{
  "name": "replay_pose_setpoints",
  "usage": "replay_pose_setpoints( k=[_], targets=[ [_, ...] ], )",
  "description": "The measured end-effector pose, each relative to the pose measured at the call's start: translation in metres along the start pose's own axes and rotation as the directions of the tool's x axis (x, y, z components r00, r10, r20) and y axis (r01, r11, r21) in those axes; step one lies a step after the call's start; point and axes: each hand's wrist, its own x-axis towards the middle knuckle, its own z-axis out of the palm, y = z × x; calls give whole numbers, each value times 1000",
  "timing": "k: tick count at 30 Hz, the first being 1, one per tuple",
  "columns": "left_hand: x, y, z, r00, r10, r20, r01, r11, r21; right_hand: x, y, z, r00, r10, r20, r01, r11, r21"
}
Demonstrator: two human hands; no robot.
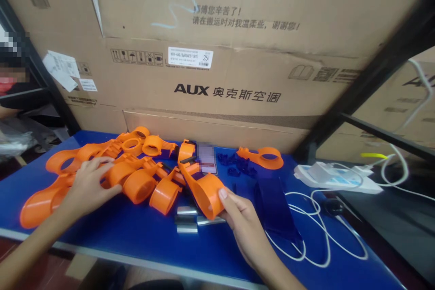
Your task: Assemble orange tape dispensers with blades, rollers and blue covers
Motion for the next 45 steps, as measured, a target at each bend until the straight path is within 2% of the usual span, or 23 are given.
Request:
replay_pose_setpoints(
  k=[3, 6, 11, 14, 19, 23, 29, 33, 39, 45],
  targets=[
    [0, 0, -4, 999, 31, -37, -31, 1000, -3, -9, -4, 5, 1000, 19, 3, -19, 1000, 13],
    [3, -1, -17, 995, 24, -97, -21, 999, 31, -15, -10, 11, 998, 38, 53, -34, 997, -64],
    [9, 2, -44, 954, 50, -295, -22, 995, 98, -13, -12, 24, 989, 49, 139, -20, 980, -199],
    [11, 15, -61, 924, 73, -375, -39, 995, 96, -5, -10, 35, 981, 1, 192, 53, 959, -277],
    [16, 43, -79, 894, 157, -419, -151, 987, 47, 15, -5, 54, 958, -61, 280, 162, 920, -355],
    [22, 57, -80, 884, 164, -438, -177, 984, 12, 21, -3, 65, 950, -92, 299, 189, 930, -315],
    [24, 72, -76, 867, 192, -459, -233, 972, -35, -5, -2, 62, 994, 8, 113, 20, 968, -249],
    [22, 86, -75, 872, 215, -440, -276, 958, -80, -11, 1, 54, 997, 10, 83, 13, 960, -279],
    [24, 97, -77, 859, 228, -458, -304, 947, -99, 8, 9, 59, 992, 38, 119, -3, 961, -277],
    [21, 103, -76, 887, 211, -411, -286, 949, -131, 24, 20, 75, 977, 25, 213, 24, 975, -222]
  ],
)
